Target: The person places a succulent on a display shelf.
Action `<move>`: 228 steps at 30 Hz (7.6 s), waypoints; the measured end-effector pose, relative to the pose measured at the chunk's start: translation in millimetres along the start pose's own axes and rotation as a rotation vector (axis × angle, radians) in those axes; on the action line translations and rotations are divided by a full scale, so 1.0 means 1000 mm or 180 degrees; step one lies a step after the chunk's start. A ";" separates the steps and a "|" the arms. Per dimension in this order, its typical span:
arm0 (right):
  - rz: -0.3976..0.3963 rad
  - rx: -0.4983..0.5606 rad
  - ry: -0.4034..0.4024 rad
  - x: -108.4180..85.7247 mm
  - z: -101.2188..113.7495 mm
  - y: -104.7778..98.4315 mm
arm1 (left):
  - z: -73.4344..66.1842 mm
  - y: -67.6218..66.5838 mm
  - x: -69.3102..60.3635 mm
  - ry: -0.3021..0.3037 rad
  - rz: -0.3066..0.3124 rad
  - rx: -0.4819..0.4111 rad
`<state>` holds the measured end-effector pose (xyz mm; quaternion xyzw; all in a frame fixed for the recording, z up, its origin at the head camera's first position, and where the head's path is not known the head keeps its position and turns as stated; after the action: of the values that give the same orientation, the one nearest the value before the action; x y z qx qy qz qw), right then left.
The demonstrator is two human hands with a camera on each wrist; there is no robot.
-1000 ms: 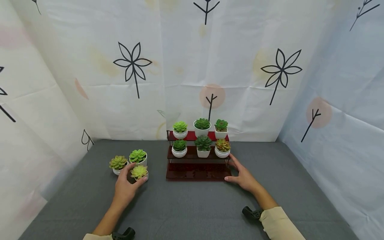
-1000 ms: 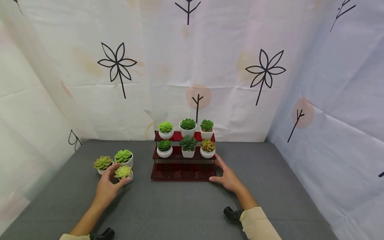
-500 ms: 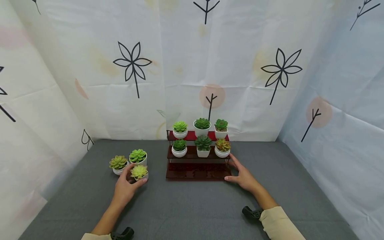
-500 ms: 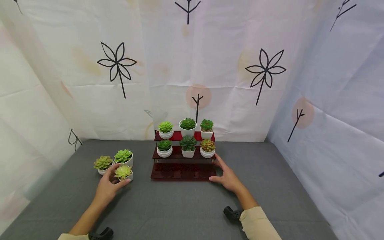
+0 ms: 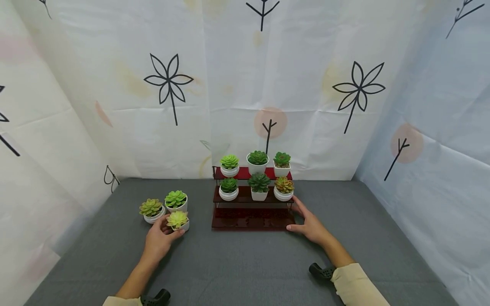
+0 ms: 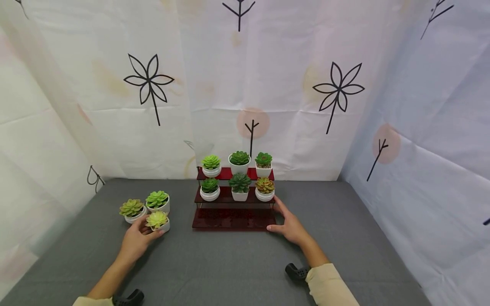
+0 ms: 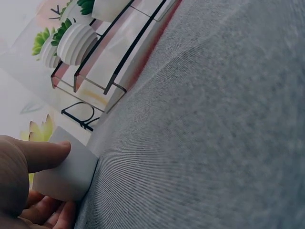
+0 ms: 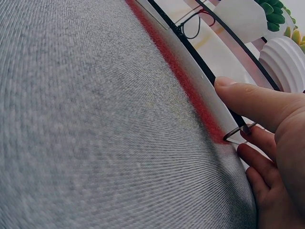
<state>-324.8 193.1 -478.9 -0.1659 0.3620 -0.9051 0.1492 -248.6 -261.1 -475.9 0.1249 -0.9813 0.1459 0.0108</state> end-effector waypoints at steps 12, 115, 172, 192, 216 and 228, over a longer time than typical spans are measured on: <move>0.0019 0.0019 0.0030 0.000 -0.002 0.000 | -0.003 0.001 -0.003 0.0067 -0.0101 -0.0005; 0.0043 0.0066 -0.0088 0.000 -0.001 -0.002 | -0.052 0.124 -0.007 0.0421 0.0484 -0.0600; 0.0079 0.0042 0.0043 -0.001 0.002 0.000 | -0.080 0.225 -0.034 0.0258 0.0870 -0.1245; 0.0026 0.0017 0.0035 0.000 0.000 -0.001 | -0.089 0.245 -0.044 0.0122 0.1117 -0.1365; 0.0045 0.0030 0.0141 0.000 -0.002 0.000 | -0.086 0.246 -0.045 0.0025 0.1124 -0.1363; 0.0037 0.0084 0.0118 0.000 -0.001 -0.003 | -0.093 0.201 -0.037 0.0289 0.1063 -0.1543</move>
<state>-325.5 195.9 -478.1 -0.1449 0.3537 -0.9118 0.1500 -263.9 -39.0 -446.4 -0.0511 -0.9930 -0.0876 0.0600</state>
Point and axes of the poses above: each hand's wrist, its own x-axis towards the middle knuckle, its own y-axis out of the palm, z = x × y, the point moved 5 cm from there along x, towards the middle knuckle, and after that the axes turned 12 degrees about -x, right-handed, at the moved point
